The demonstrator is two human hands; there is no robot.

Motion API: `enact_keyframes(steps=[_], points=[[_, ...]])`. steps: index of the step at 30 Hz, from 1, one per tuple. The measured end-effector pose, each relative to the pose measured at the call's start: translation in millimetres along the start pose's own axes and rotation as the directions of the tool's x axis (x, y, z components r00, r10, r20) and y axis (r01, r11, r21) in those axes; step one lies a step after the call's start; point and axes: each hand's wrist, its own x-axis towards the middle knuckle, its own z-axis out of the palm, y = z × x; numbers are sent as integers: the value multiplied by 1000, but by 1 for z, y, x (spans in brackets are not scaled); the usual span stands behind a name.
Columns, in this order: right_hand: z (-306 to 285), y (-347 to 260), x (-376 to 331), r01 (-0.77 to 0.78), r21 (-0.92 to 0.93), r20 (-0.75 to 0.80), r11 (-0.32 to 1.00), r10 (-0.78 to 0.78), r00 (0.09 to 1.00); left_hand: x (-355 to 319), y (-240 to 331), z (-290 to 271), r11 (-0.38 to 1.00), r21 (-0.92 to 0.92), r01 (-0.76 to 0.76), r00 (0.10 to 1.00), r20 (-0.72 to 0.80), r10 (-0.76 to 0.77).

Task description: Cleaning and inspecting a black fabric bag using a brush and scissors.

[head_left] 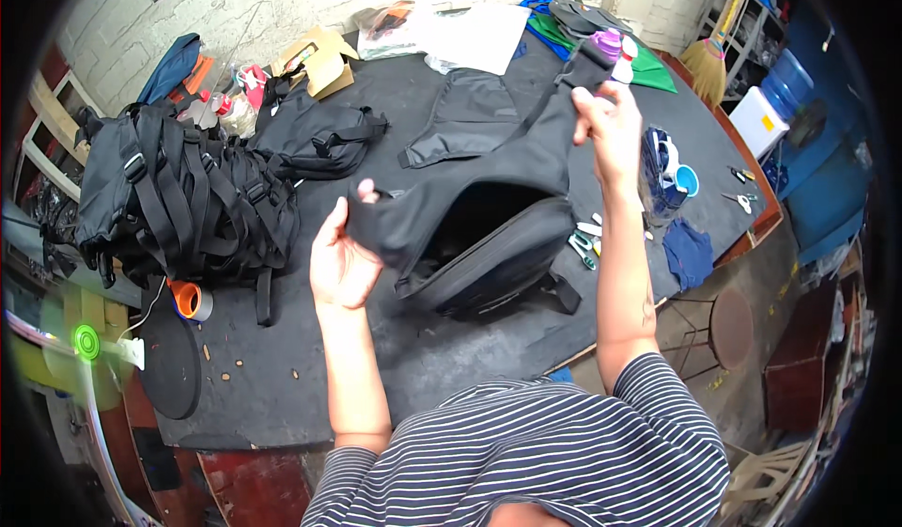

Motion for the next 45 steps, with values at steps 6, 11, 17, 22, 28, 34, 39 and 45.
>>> enact_keyframes(steps=[6, 11, 17, 22, 28, 34, 39, 45], points=[[-2, 28, -34, -27, -452, 96, 891, 79, 992, 9, -52, 59, 975, 216, -46, 994, 104, 24], [28, -19, -113, 199, -272, 256, 942, -129, 958, 40, -63, 64, 974, 224, -44, 997, 74, 28], [47, 9, -137, 138, -300, 317, 944, -37, 948, 55, -57, 62, 954, 273, -126, 992, 61, 113], [55, 14, -122, 310, -347, 253, 885, -230, 940, 48, -69, 42, -19, 994, -109, 909, 107, 403], [57, -4, -89, 199, -348, 89, 916, -179, 980, 16, -76, 52, 401, 855, -330, 937, 245, 250], [21, 53, -87, -181, -59, 26, 982, 182, 983, 12, -74, 33, 780, 544, -309, 944, 273, 184], [-14, 106, -124, -857, 402, 470, 323, 731, 496, 28, -33, -58, 969, 243, 44, 991, 113, -73], [-19, 109, -122, -801, 461, 656, 383, 461, 598, 36, -55, 15, -508, 773, -380, 596, 625, 504]])
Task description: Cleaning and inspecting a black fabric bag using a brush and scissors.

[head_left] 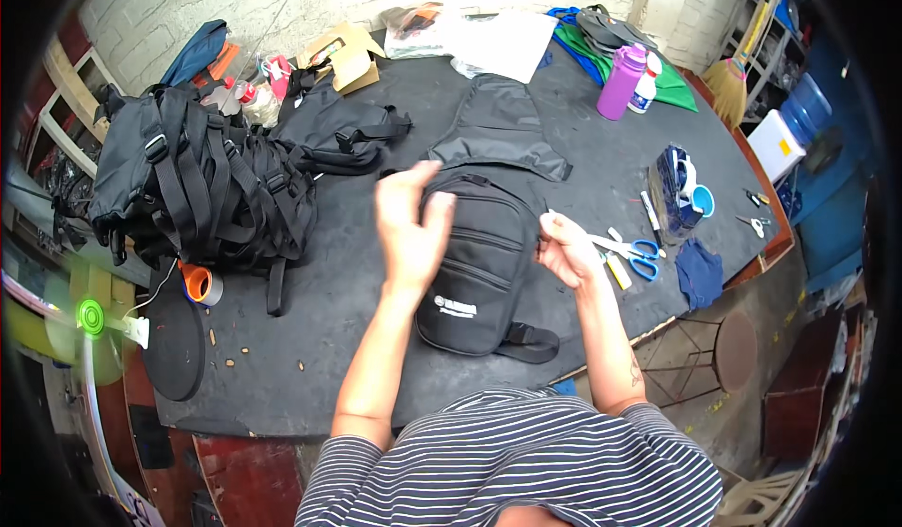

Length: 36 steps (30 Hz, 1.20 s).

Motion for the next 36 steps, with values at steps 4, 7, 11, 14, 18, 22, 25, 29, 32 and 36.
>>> enact_keyframes(steps=[4, 7, 11, 14, 18, 22, 25, 29, 32, 36], points=[[65, -6, 11, 112, -5, -68, 994, -112, 991, 4, 51, 27, 787, 205, -582, 688, 639, 343], [98, -10, 10, 136, -146, -160, 980, -159, 974, 17, 45, 24, 620, 243, -746, 559, 734, 385], [112, -10, 6, 251, -191, -113, 949, -275, 955, 34, 37, 7, 585, 189, -789, 437, 842, 318], [90, 15, 19, 222, -351, -87, 910, -267, 960, 45, 34, 3, 795, 115, -596, 612, 706, 357], [135, 16, 19, 262, 33, -42, 965, -260, 965, 35, 53, 5, 872, -431, 232, 894, 447, -17], [140, 3, 34, 413, -64, 85, 909, -407, 909, 41, 47, 5, 954, -289, 77, 996, 61, -62], [143, -4, 17, 440, -223, 189, 870, -404, 895, 61, 11, -12, 703, -668, 243, 925, -60, -376], [117, -19, 1, 351, -129, 153, 927, -331, 931, 32, -34, -8, 277, -797, 537, 779, 343, -525], [105, -19, -3, 300, -98, 152, 949, -283, 947, -13, -71, -1, -174, -665, 726, 463, 660, -591], [50, -24, -4, 220, 34, 202, 975, -222, 954, -41, -92, 17, -607, -339, 719, 346, 932, -111]])
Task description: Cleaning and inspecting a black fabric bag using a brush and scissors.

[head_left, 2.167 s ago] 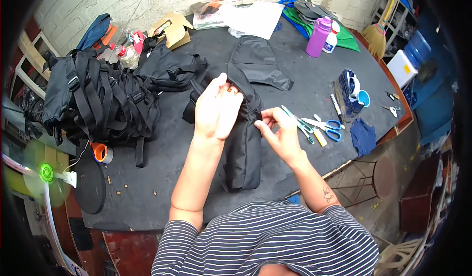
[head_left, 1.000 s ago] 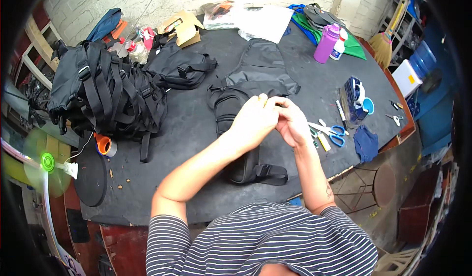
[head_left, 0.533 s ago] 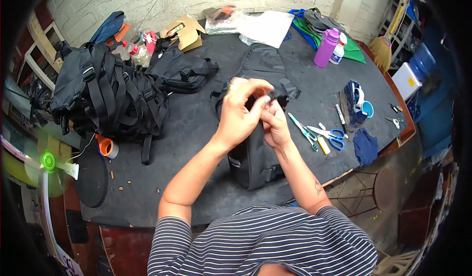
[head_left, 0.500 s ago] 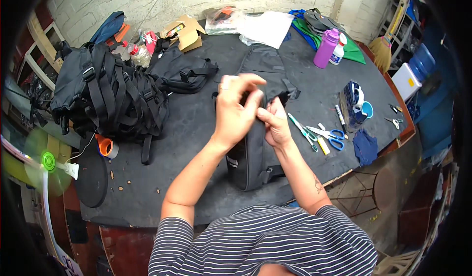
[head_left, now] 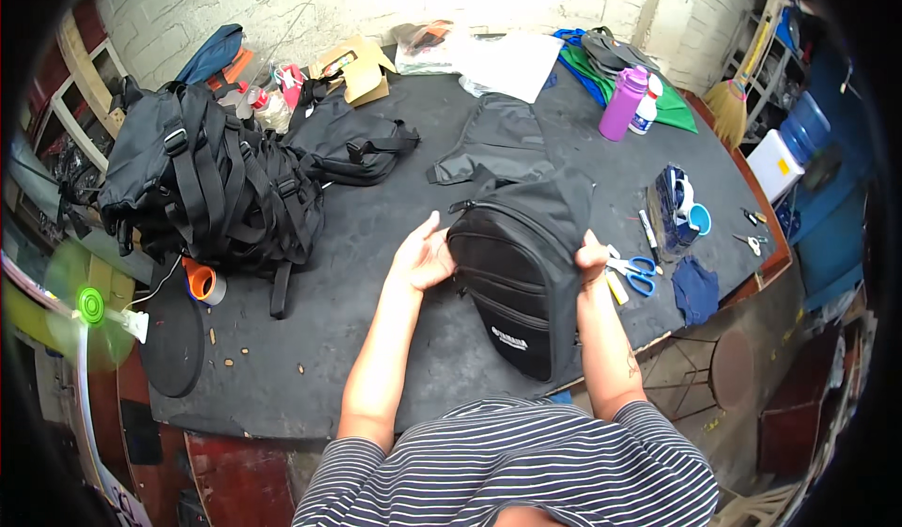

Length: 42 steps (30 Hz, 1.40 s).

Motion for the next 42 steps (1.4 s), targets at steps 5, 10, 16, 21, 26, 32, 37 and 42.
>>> enact_keyframes(steps=[5, 10, 16, 21, 26, 32, 37, 42], points=[[-12, -14, 17, 100, 97, 69, 990, -106, 992, -6, 25, 35, 981, 65, -184, 970, 174, 170], [-40, -4, 27, 71, 165, -195, 984, -38, 980, -6, 29, 82, 766, 233, -599, 801, 182, 571], [15, 3, 29, 163, -901, -183, 402, -694, 696, -10, 14, 109, 446, 510, -735, 600, 184, 778], [97, -7, 16, 90, -968, 185, -235, -427, 885, -13, 9, 110, 409, 543, -734, 556, 133, 821], [94, -12, 11, 136, -937, 252, -321, -355, 900, -15, 5, 106, 352, 537, -767, 528, 214, 822], [81, -9, 4, 195, -946, 105, 258, -325, 940, -18, 6, 100, 402, 409, -820, 504, 181, 845], [15, -18, 2, -354, -747, -520, 562, -164, 838, -21, 18, 102, 585, 114, -803, 535, 569, 624], [5, -12, 2, 21, -116, -207, 993, -45, 977, -24, 5, 77, 725, 213, -656, 754, 234, 614]])
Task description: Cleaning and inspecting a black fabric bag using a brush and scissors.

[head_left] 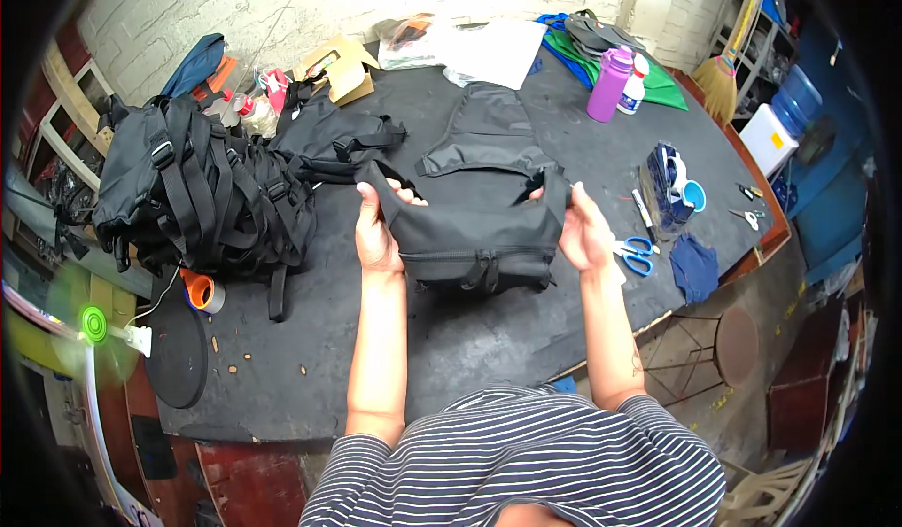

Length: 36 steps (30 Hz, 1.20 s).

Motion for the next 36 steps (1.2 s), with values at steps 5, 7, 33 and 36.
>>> enact_keyframes(steps=[5, 7, 33, 36], points=[[-26, 25, 8, 58, -54, -264, 997, -70, 962, -36, -5, -41, 999, 36, -5, 957, -290, 15], [-27, 37, 5, -5, 21, -299, 1000, 11, 954, -47, -3, -61, 996, 90, 20, 950, -313, 9], [3, 17, 71, 306, -748, -365, 588, -751, 551, 25, -10, -53, 1000, 22, -15, 909, -417, 23], [14, 19, 78, 531, -731, -274, 429, -897, 347, 25, -23, -39, 999, 28, -21, 876, -481, 32]])
